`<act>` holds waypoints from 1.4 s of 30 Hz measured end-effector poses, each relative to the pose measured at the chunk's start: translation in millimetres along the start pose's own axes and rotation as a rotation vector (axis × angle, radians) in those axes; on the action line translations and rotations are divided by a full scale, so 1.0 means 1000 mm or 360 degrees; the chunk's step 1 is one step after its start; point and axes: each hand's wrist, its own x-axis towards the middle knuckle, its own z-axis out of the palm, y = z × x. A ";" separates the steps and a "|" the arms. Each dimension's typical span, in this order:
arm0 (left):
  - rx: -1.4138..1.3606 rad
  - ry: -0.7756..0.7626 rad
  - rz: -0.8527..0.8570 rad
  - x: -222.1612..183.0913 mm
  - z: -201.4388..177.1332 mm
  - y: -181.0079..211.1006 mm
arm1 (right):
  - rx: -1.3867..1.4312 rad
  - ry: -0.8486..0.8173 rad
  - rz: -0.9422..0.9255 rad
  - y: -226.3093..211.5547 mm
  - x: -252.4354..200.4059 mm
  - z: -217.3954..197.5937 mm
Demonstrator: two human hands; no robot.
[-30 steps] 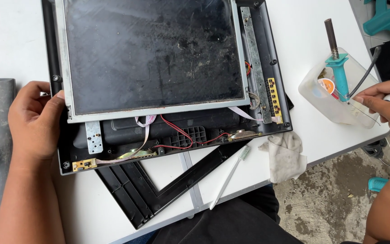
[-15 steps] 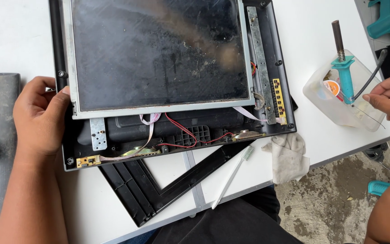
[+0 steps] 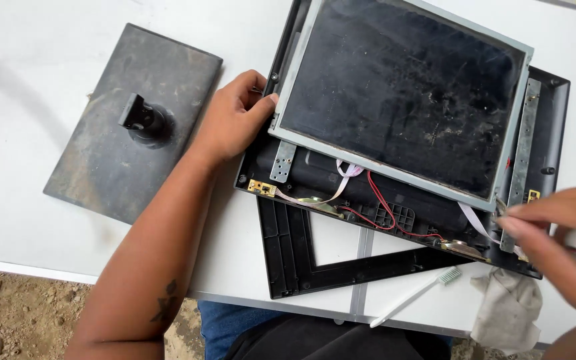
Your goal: Repairing a computer monitor by soldering wires to the circuit board and securing components with a screwdriver.
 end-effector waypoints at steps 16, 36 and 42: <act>0.0164 -0.0014 -0.0024 0.001 -0.001 0.003 | -0.0148 -0.0606 -0.1062 -0.137 0.135 0.133; 0.0220 0.0013 0.0036 0.005 0.002 -0.003 | 0.0486 -0.0848 0.0231 -0.162 0.137 0.097; 0.0239 0.0028 0.0065 0.006 0.003 -0.005 | 0.0624 -0.1082 0.0380 -0.154 0.141 0.091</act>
